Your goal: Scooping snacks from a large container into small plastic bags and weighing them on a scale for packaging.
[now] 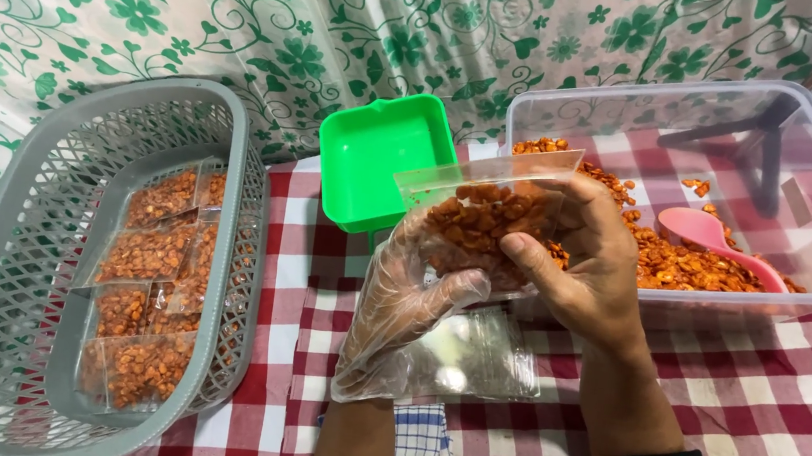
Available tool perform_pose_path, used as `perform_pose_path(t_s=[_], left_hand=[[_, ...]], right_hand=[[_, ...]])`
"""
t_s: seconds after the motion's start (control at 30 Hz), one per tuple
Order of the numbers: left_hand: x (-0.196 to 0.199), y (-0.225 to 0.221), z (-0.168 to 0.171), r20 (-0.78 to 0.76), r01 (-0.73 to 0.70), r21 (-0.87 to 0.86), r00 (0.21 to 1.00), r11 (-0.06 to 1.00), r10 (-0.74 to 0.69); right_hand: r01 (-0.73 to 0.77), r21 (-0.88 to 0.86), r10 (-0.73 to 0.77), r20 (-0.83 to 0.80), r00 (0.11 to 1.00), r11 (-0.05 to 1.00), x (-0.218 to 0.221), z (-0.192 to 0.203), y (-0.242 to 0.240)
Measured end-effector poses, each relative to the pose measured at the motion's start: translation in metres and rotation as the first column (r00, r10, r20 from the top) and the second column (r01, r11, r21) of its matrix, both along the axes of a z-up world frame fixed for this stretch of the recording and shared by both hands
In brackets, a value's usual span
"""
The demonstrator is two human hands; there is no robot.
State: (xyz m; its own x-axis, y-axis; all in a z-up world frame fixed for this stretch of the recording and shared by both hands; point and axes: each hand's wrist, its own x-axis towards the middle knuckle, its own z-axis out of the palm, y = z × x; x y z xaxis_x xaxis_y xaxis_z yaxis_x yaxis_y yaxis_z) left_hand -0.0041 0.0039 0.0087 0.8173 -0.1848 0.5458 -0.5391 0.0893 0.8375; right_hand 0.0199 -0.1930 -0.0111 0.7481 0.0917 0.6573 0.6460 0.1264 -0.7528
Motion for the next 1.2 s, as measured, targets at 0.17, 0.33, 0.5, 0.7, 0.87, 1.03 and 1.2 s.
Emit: perform_pose_path(t_s=[0.17, 0.33, 0.5, 0.7, 0.87, 1.03, 1.2], left_hand=[[0.000, 0.001, 0.004, -0.057, 0.019, -0.029, 0.998, 0.999, -0.021], [0.005, 0.005, -0.003, -0.077, 0.004, -0.038, 0.997, 0.999, -0.007], [0.003, 0.004, -0.004, 0.013, -0.094, 0.088, 0.996, 0.992, 0.094], [-0.010, -0.008, -0.004, 0.218, -0.359, 0.279, 0.927, 0.890, 0.306], [-0.028, 0.006, 0.033, 0.156, -0.309, 0.410, 0.951, 0.858, 0.268], [-0.031, 0.013, 0.051, 0.217, -0.303, 0.404, 0.948, 0.863, 0.232], [-0.038, 0.016, 0.066, 0.038, -0.216, 0.182, 0.976, 0.959, 0.212]], right_hand=[[-0.018, -0.005, 0.018, 0.000, 1.000, 1.000, 0.001, 0.002, -0.001], [-0.027, -0.029, 0.027, -0.017, 0.999, 0.999, -0.001, 0.004, 0.000], [-0.053, -0.056, 0.051, -0.036, 0.998, 0.997, -0.004, 0.009, 0.001], [-0.029, -0.123, 0.030, 0.007, 1.000, 0.992, 0.004, -0.004, -0.017], [0.153, -0.105, -0.160, -0.053, 0.986, 0.983, -0.022, 0.002, -0.001], [0.108, -0.088, -0.104, 0.050, 0.993, 0.990, -0.019, -0.010, -0.005], [0.153, -0.158, -0.147, 0.051, 0.988, 0.975, -0.025, -0.013, -0.003]])
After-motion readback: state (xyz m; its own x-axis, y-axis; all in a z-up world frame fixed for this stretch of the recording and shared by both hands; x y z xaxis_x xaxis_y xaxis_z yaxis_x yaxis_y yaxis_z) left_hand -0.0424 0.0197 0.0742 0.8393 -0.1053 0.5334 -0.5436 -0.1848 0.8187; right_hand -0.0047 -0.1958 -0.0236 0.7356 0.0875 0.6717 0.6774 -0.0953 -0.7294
